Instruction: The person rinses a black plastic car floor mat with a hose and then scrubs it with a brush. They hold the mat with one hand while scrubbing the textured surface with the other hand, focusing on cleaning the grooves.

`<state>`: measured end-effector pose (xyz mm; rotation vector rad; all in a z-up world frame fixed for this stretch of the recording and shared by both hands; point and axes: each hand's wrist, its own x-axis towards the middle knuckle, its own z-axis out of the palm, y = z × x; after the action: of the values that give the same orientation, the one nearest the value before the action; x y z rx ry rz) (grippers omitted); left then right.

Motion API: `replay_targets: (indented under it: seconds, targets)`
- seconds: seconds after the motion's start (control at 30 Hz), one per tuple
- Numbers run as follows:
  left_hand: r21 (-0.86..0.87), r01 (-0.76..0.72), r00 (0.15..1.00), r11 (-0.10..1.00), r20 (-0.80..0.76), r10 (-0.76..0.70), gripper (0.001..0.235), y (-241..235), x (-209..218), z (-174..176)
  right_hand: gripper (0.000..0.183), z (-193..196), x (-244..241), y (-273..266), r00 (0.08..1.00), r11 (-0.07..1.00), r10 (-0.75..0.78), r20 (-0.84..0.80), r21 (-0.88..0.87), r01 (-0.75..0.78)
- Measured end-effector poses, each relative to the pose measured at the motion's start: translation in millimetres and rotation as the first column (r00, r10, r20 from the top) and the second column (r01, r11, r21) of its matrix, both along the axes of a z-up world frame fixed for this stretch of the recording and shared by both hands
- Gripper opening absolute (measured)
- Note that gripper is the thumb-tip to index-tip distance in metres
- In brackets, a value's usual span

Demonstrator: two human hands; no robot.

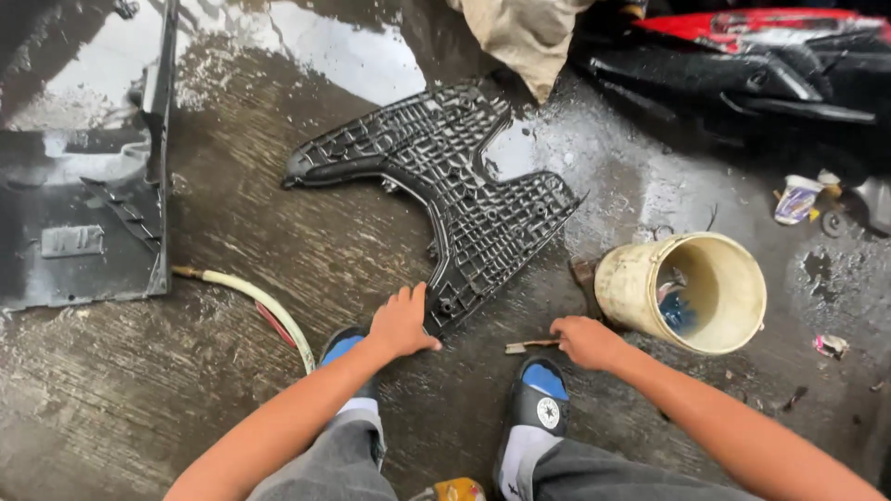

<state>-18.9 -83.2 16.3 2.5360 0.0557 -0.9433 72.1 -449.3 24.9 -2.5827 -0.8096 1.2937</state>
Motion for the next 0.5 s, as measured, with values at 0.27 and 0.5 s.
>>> replay_targets:
  seconds: [0.27,0.5]
  targets:
    - [-0.041,-0.013,0.995,0.999,0.101,0.017,0.107,-22,-19,-1,0.04,-64,-18,-18,0.771,0.932,-0.359,0.526,0.158,0.327]
    - [0.06,0.047,0.938,0.997,0.34,-0.065,0.081,-40,-13,-20,0.036,-59,-6,-7,0.785,0.954,-0.286,0.55,0.089,0.285]
